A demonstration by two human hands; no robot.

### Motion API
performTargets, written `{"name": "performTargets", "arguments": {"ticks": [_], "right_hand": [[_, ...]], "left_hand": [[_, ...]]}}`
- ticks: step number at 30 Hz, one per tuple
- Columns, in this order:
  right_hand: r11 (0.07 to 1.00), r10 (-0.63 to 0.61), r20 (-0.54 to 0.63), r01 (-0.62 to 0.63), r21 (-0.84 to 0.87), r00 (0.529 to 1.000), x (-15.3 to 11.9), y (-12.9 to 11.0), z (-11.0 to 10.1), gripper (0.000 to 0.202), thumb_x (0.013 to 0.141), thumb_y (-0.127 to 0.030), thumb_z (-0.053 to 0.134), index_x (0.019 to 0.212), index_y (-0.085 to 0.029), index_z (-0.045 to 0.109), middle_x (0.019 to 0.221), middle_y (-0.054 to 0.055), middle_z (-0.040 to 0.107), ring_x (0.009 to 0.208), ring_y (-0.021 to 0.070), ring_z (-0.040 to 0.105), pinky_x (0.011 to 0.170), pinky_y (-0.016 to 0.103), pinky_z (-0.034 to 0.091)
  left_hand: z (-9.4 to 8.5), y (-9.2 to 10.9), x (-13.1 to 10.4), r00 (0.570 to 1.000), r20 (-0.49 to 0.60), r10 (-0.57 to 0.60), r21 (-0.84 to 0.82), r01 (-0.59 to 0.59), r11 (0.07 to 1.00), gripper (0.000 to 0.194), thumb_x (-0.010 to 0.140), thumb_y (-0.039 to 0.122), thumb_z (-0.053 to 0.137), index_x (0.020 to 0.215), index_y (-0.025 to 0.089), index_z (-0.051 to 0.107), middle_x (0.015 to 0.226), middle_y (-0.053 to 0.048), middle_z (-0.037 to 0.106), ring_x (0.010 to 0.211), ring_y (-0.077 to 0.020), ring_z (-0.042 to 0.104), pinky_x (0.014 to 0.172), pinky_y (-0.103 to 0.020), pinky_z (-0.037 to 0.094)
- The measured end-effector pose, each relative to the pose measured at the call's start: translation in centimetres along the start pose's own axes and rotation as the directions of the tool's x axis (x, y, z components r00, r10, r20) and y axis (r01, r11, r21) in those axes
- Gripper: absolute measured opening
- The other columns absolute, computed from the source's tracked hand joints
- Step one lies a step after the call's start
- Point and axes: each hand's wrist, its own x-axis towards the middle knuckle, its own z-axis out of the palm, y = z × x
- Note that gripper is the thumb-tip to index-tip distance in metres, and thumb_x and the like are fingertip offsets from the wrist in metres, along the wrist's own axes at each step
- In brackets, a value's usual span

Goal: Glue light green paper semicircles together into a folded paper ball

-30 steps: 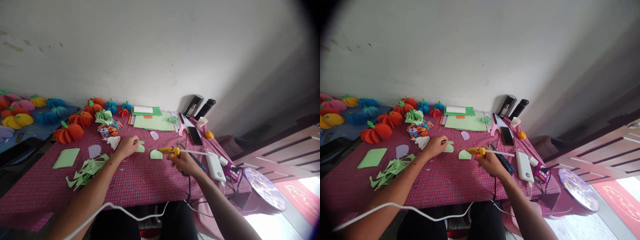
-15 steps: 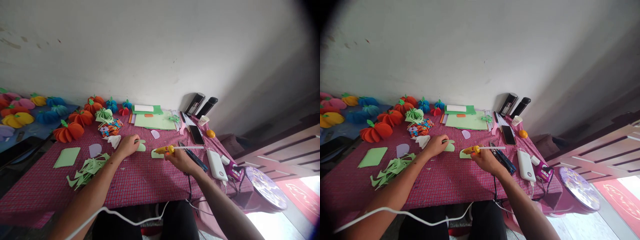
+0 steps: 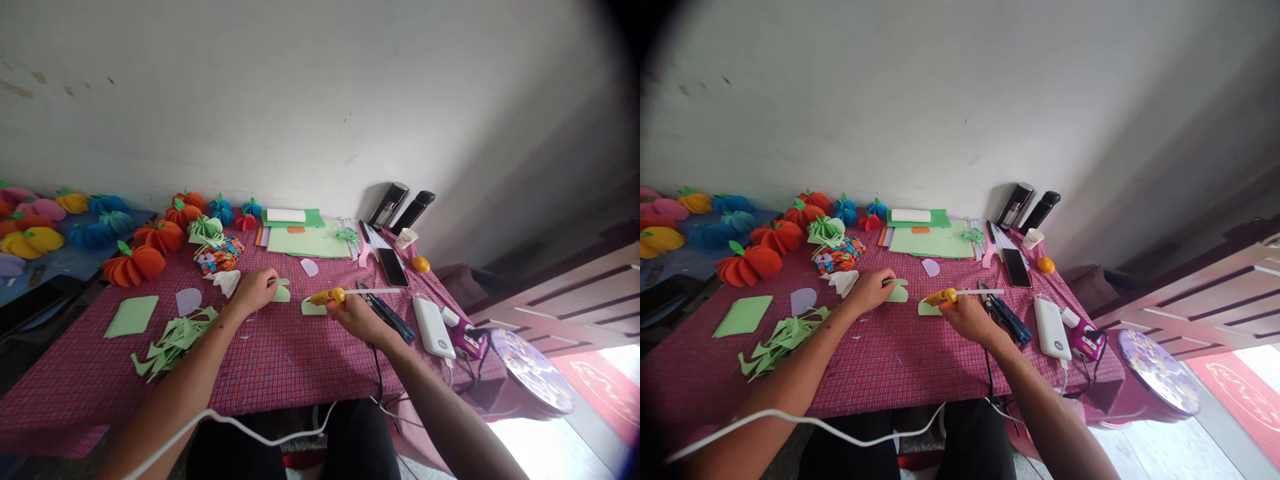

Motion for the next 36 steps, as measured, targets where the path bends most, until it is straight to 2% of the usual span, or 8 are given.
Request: {"name": "performTargets", "arguments": {"ticks": [4, 11, 20, 24, 29, 36], "right_hand": [[1.000, -0.004, -0.031, 0.004, -0.019, 1.000, 0.0, 0.4, -0.3, 0.020, 0.092, -0.036, 0.052, 0.088, -0.019, 0.061, 0.076, 0.000, 0.060, 0.065, 0.0139, 0.054, 0.060, 0.026, 0.038], [0.993, 0.089, -0.051, -0.092, -0.070, 0.995, -0.6, 0.8, -1.0, 0.024, 0.091, -0.038, 0.054, 0.077, -0.019, 0.058, 0.067, -0.001, 0.056, 0.057, 0.0115, 0.048, 0.054, 0.025, 0.032], [0.996, 0.051, -0.077, -0.056, -0.075, 0.996, -1.4, 2.7, -1.3, 0.021, 0.092, -0.035, 0.053, 0.079, -0.019, 0.058, 0.069, -0.002, 0.057, 0.057, 0.0107, 0.048, 0.054, 0.024, 0.032], [0.996, 0.054, -0.079, -0.060, -0.064, 0.995, -1.9, 2.7, -1.5, 0.023, 0.092, -0.037, 0.053, 0.078, -0.019, 0.056, 0.069, -0.003, 0.055, 0.055, 0.0098, 0.046, 0.051, 0.024, 0.030], [0.993, 0.088, -0.058, -0.092, -0.069, 0.994, -2.7, 2.5, -1.9, 0.026, 0.093, -0.040, 0.051, 0.080, -0.019, 0.058, 0.060, -0.004, 0.051, 0.051, 0.0106, 0.044, 0.049, 0.025, 0.028], [0.992, 0.101, -0.050, -0.104, -0.067, 0.994, -3.7, 2.1, -2.2, 0.024, 0.092, -0.038, 0.053, 0.079, -0.019, 0.059, 0.060, -0.003, 0.052, 0.053, 0.0109, 0.046, 0.050, 0.025, 0.029]], "left_hand": [[0.0, 0.1, 0.0, 1.000, 0.005, 0.002, -0.007, -0.001, 1.000, 0.012, 0.088, 0.022, 0.052, 0.082, 0.021, 0.062, 0.080, -0.001, 0.070, 0.072, -0.0164, 0.060, 0.066, -0.028, 0.035], [-0.1, 0.1, 0.0, 1.000, -0.003, 0.001, -0.004, -0.001, 1.000, 0.011, 0.088, 0.023, 0.053, 0.080, 0.021, 0.061, 0.077, -0.001, 0.068, 0.070, -0.0161, 0.059, 0.065, -0.028, 0.034], [-0.1, 0.2, 0.1, 0.999, 0.009, -0.031, -0.009, 0.031, 0.999, 0.012, 0.087, 0.026, 0.053, 0.082, 0.021, 0.063, 0.079, -0.002, 0.070, 0.071, -0.0168, 0.059, 0.065, -0.028, 0.035], [-0.1, 0.1, 0.1, 0.999, 0.016, -0.043, 0.012, 0.043, 0.999, 0.013, 0.088, 0.027, 0.053, 0.083, 0.021, 0.063, 0.080, -0.001, 0.070, 0.072, -0.0169, 0.060, 0.066, -0.028, 0.036], [-0.2, 0.2, 0.0, 0.998, 0.027, -0.048, 0.044, 0.046, 0.998, 0.014, 0.089, 0.028, 0.052, 0.085, 0.022, 0.063, 0.081, -0.002, 0.071, 0.073, -0.0176, 0.061, 0.066, -0.028, 0.037], [-0.2, 0.2, 0.0, 0.998, 0.026, -0.052, 0.042, 0.051, 0.998, 0.013, 0.088, 0.028, 0.052, 0.086, 0.022, 0.064, 0.081, -0.002, 0.071, 0.074, -0.0182, 0.062, 0.067, -0.028, 0.038]]}}
